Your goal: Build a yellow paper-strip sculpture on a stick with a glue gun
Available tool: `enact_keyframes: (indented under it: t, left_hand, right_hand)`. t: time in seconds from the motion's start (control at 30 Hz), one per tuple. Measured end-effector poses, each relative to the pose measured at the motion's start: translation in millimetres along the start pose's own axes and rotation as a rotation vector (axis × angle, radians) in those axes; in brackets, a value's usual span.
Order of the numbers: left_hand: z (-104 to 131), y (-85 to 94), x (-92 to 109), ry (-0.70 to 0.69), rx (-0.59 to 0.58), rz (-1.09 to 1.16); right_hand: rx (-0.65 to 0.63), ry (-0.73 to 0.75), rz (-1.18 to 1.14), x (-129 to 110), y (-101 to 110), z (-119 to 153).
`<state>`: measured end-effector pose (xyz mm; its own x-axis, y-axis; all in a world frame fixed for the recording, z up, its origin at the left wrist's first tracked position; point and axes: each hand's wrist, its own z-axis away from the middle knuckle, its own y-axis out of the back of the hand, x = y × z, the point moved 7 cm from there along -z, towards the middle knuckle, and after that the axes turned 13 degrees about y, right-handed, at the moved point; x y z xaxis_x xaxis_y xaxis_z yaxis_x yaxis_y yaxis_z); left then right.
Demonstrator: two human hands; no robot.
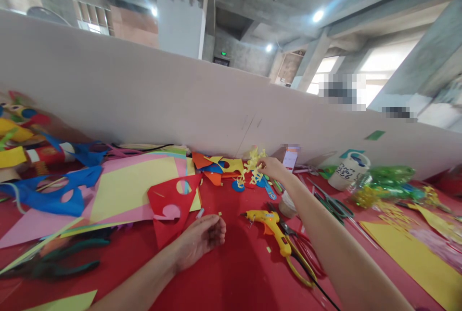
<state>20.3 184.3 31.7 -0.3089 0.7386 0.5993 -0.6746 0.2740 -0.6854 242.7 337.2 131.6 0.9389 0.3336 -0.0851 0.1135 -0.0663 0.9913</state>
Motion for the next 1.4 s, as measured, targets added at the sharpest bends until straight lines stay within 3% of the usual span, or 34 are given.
enact_keyframes:
  t: [0.3,0.7,1.0,1.2,1.4]
  left_hand:
    - [-1,0.0,-1,0.005,-0.015,-0.002]
    - [-2,1.8,0,-0.002,0.000,-0.003]
    - [0,0.4,0,0.008,0.014,0.009]
    - [-1,1.2,1,-0.004,0.005,0.000]
    - [-3,3.9,0,0.004,0.029,-0.011]
  right_hand:
    - [0.099,0.033,-0.028,-8,-4,-14]
    - [0.151,-0.001,-0.012,-3,-1,-9]
    - [0.275,-0.008,-0.014,-19,15,7]
    - [0.166,0.136,-0.180,-48,1,4]
    - [0.148,0.092,-0.226,-50,-8,-6]
